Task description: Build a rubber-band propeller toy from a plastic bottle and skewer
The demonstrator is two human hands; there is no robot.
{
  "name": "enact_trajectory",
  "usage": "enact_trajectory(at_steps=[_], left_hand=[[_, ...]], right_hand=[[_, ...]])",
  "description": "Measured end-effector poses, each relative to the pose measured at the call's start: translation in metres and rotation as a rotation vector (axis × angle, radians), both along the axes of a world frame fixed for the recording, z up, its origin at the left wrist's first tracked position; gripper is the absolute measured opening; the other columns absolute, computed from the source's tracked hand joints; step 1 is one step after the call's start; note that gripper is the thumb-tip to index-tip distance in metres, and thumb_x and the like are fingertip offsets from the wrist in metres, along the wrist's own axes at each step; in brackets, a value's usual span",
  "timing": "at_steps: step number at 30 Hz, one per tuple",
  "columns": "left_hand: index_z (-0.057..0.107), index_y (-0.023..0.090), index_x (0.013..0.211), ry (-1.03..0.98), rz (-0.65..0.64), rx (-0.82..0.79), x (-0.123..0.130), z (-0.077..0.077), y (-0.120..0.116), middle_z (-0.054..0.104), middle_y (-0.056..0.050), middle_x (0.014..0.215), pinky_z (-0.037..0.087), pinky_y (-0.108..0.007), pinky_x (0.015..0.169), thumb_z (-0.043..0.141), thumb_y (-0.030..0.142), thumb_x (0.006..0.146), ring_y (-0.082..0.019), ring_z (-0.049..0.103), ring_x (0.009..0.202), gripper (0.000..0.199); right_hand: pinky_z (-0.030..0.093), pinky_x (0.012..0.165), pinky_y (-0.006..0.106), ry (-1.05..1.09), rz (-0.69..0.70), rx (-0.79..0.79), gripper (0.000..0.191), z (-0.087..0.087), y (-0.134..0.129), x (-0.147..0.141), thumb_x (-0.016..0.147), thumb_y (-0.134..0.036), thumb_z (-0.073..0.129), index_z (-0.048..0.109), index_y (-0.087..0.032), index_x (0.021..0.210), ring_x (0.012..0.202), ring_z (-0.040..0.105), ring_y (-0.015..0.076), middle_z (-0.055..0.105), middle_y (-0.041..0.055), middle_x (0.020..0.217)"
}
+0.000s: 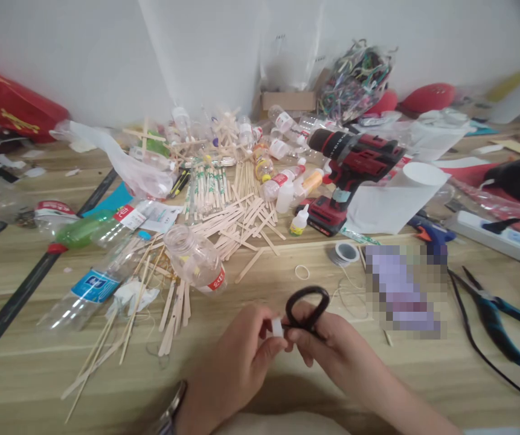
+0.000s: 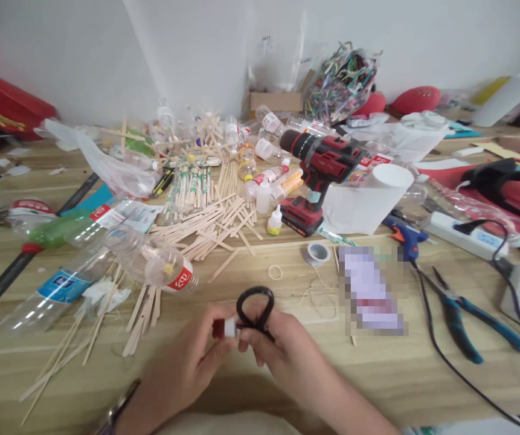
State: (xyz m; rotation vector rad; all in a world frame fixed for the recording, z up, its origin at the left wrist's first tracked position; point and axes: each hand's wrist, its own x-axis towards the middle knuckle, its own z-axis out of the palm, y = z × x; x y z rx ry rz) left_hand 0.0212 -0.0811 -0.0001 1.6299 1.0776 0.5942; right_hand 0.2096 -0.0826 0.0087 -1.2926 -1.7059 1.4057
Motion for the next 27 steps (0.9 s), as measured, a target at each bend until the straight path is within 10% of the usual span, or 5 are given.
enact_trajectory(at_steps=[3, 9, 17, 27], left_hand=[[0.054, 0.019, 0.104, -0.005, -0.016, 0.093, -0.0001, -0.0005, -0.0022, 0.063, -0.009, 0.103, 0.040, -0.037, 0.090, 0.043, 0.045, 0.097, -0.023, 0.055, 0.098, 0.029], [0.047, 0.020, 0.093, -0.261, 0.027, -0.448, 0.0044, -0.0075, 0.0049, 0.051, 0.003, 0.070, 0.038, -0.025, 0.061, 0.038, 0.058, 0.095, -0.013, 0.047, 0.063, 0.039], [0.059, 0.019, 0.106, 0.040, -0.006, 0.250, -0.0017, -0.0028, -0.0028, 0.065, -0.011, 0.112, 0.042, -0.036, 0.092, 0.045, 0.034, 0.098, -0.023, 0.057, 0.104, 0.022], [0.060, 0.018, 0.123, -0.289, 0.166, -0.335, -0.0023, -0.0002, 0.0045, 0.066, -0.003, 0.085, 0.046, -0.026, 0.063, 0.046, 0.068, 0.087, -0.014, 0.058, 0.068, 0.063]], right_hand=[[0.043, 0.049, 0.021, 0.078, 0.012, -0.114, 0.017, 0.0036, 0.0005, 0.0008, 0.093, -0.030, 0.047, 0.055, -0.019, 0.082, 0.054, 0.051, 0.0104, 0.057, -0.0009, 0.071], [0.049, 0.073, 0.034, -0.204, 0.096, 0.241, 0.021, 0.0020, -0.0026, 0.0039, 0.090, -0.020, 0.043, 0.063, -0.019, 0.096, 0.082, 0.065, 0.0216, 0.072, 0.0080, 0.088], [0.045, 0.051, 0.021, 0.124, -0.010, -0.082, 0.017, 0.0028, 0.0016, -0.0025, 0.093, -0.031, 0.049, 0.053, -0.020, 0.081, 0.056, 0.050, 0.0105, 0.056, -0.0020, 0.071], [0.053, 0.068, 0.029, -0.286, 0.135, 0.560, 0.038, 0.0043, -0.0041, 0.0060, 0.085, -0.004, 0.043, 0.063, -0.021, 0.112, 0.078, 0.069, 0.0195, 0.075, 0.0071, 0.090]])
